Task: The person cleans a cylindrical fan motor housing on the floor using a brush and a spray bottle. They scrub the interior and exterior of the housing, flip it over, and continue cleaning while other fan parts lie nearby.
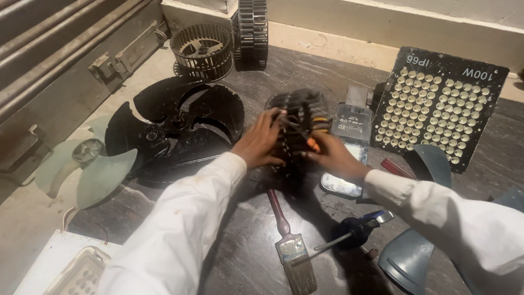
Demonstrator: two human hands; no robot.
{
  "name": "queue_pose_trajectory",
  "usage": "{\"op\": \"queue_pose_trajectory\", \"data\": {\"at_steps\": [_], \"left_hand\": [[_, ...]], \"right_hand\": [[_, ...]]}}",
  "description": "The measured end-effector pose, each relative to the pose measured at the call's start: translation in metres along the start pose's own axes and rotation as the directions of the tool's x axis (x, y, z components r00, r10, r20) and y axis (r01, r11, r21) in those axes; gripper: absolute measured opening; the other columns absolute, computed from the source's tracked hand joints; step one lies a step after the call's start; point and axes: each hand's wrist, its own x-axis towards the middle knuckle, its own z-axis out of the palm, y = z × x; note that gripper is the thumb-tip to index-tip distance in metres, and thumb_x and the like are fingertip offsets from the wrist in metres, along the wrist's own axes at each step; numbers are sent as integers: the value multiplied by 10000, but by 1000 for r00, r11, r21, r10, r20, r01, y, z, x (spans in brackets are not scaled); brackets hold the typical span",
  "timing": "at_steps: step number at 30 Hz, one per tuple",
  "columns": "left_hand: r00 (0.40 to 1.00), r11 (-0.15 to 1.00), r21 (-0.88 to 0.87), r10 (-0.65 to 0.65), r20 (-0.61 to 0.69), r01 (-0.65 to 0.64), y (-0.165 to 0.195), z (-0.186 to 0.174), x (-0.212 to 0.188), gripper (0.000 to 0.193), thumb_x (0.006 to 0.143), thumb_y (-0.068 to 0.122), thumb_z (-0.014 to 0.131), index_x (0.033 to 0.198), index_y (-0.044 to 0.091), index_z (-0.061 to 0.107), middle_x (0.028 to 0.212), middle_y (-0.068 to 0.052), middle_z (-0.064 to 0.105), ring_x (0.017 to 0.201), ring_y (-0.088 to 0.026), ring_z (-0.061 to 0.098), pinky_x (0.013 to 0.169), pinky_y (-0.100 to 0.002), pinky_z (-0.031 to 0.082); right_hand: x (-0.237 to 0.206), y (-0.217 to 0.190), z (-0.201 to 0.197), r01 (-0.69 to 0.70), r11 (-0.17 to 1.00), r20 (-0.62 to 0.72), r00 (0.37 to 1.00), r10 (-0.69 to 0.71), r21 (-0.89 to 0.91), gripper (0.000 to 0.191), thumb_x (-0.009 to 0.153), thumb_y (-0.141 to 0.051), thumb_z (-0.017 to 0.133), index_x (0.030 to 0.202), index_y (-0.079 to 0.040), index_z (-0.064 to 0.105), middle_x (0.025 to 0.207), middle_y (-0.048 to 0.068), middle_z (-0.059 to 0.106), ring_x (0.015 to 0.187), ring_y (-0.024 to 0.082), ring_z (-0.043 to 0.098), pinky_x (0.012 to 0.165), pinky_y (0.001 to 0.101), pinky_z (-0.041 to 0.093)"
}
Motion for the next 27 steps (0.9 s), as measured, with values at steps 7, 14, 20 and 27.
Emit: {"op": "queue_pose_trajectory", "data": {"at_steps": [7,14,20,27], "left_hand": [[851,885,-154,-355,387,439,-65,15,-23,593,904,350,693,1474,205,616,1456,-83,699,1324,-287,693,1151,-395,526],[495,110,-613,-707,505,782,-107,92,-26,843,905,628,656,1471,28,482,1490,-212,538,1362,-374,552,1092,-456,466],[491,336,-412,-791,366,847,-97,173,-21,689,832,363,816,1349,-7,551,1358,-248,592,1285,-388,578,1078,-438,468],[454,354,-445,-880,139,822,-85,158,-14,334,793,146,798,1096,27,723,1163,-240,699,1122,-404,663,966,-443,526]], "right_hand": [[17,-1,13,190,919,178,975,-135,-344,349,837,-122,694,1147,2,594,1044,195,708,951,351,702,860,457,555],[-16,8,49,231,837,428,904,5,-496,247,852,-110,669,1044,-28,539,1005,185,658,902,405,687,773,500,547],[-12,-1,54,74,895,347,933,93,-439,362,907,-264,670,1155,-32,542,958,218,713,918,399,696,810,490,545],[-10,-10,52,-4,951,326,939,110,-309,335,977,-286,572,1233,-75,619,977,194,748,924,365,723,826,462,544]]}}
